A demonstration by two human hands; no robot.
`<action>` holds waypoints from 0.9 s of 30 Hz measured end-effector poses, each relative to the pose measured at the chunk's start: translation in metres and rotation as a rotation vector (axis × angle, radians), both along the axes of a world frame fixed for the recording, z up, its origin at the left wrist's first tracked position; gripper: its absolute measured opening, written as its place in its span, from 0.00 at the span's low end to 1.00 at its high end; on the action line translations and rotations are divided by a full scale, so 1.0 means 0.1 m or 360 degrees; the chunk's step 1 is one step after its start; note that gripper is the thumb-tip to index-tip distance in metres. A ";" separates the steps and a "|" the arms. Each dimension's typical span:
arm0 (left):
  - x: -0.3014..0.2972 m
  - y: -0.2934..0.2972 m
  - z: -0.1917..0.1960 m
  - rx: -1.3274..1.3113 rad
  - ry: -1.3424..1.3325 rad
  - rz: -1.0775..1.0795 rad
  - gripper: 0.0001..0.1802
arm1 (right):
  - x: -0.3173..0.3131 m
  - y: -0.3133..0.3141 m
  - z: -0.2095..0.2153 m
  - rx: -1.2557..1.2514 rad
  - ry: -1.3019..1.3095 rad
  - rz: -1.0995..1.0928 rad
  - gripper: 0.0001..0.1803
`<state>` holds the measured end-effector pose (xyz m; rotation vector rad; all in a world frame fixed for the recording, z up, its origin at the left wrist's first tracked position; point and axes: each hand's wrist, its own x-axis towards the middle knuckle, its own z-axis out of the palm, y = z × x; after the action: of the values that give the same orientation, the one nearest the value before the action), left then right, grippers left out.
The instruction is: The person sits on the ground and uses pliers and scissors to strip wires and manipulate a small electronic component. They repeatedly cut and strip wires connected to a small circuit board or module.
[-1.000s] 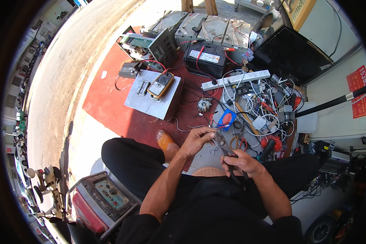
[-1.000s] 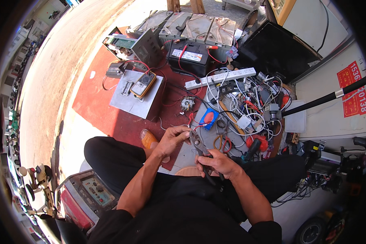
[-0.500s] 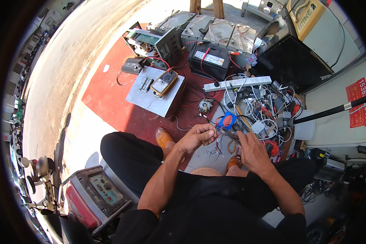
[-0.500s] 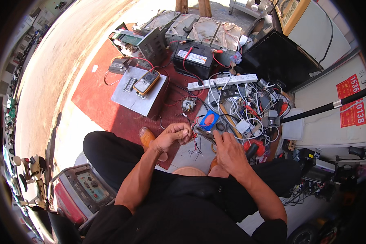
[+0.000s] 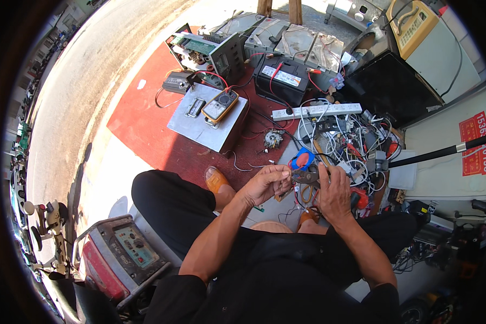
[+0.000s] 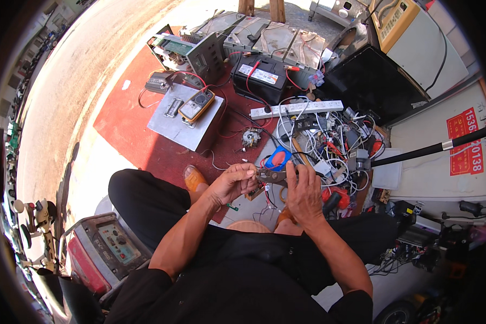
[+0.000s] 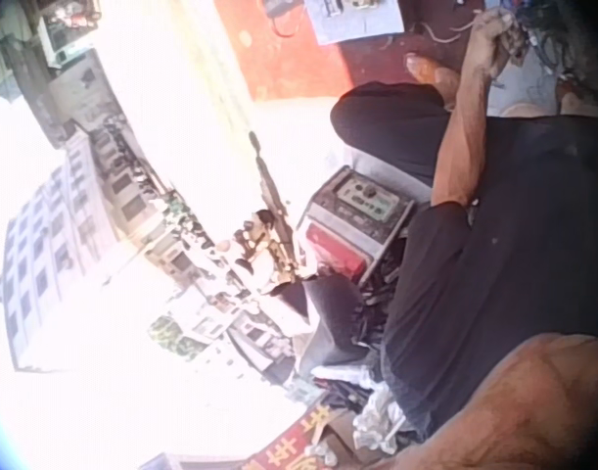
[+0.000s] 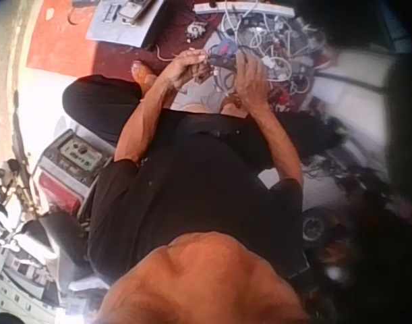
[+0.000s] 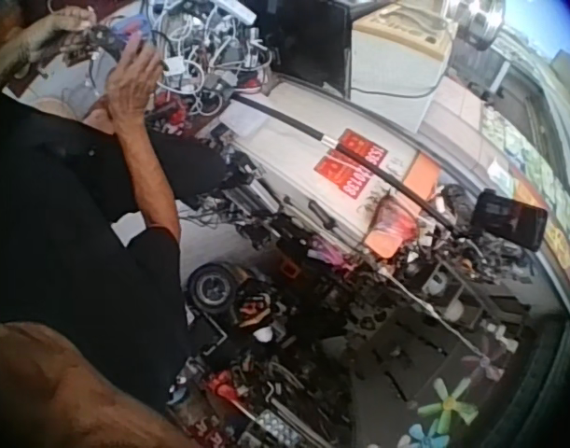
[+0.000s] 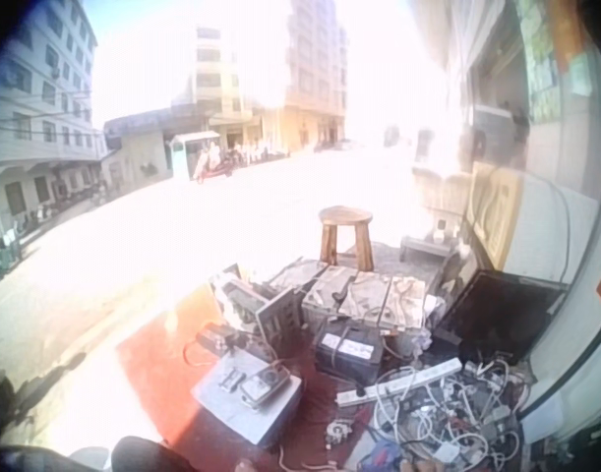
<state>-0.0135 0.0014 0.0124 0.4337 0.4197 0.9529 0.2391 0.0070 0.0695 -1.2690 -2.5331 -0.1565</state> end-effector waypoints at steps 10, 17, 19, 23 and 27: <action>-0.03 -0.02 0.06 0.0023 0.0072 -0.0074 0.11 | 0.00 0.04 0.09 0.0041 -0.0076 0.0040 0.30; -0.01 -0.03 0.11 0.0049 -0.0005 -0.0053 0.10 | 0.00 0.06 0.12 0.0062 -0.0075 0.0036 0.30; 0.01 -0.03 0.10 0.0035 -0.0003 -0.0020 0.09 | 0.00 0.06 0.12 0.0074 -0.0083 0.0035 0.30; 0.03 -0.03 0.07 0.0002 -0.0029 0.0018 0.09 | 0.01 0.06 0.11 0.0081 -0.0091 0.0052 0.30; 0.02 -0.03 0.06 0.0014 -0.0004 0.0011 0.10 | 0.02 0.08 0.11 0.0108 -0.0129 0.0073 0.30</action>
<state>-0.0115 -0.0014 0.0183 0.4394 0.4153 0.9622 0.2408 0.0146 0.0806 -1.2009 -2.5990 -0.2863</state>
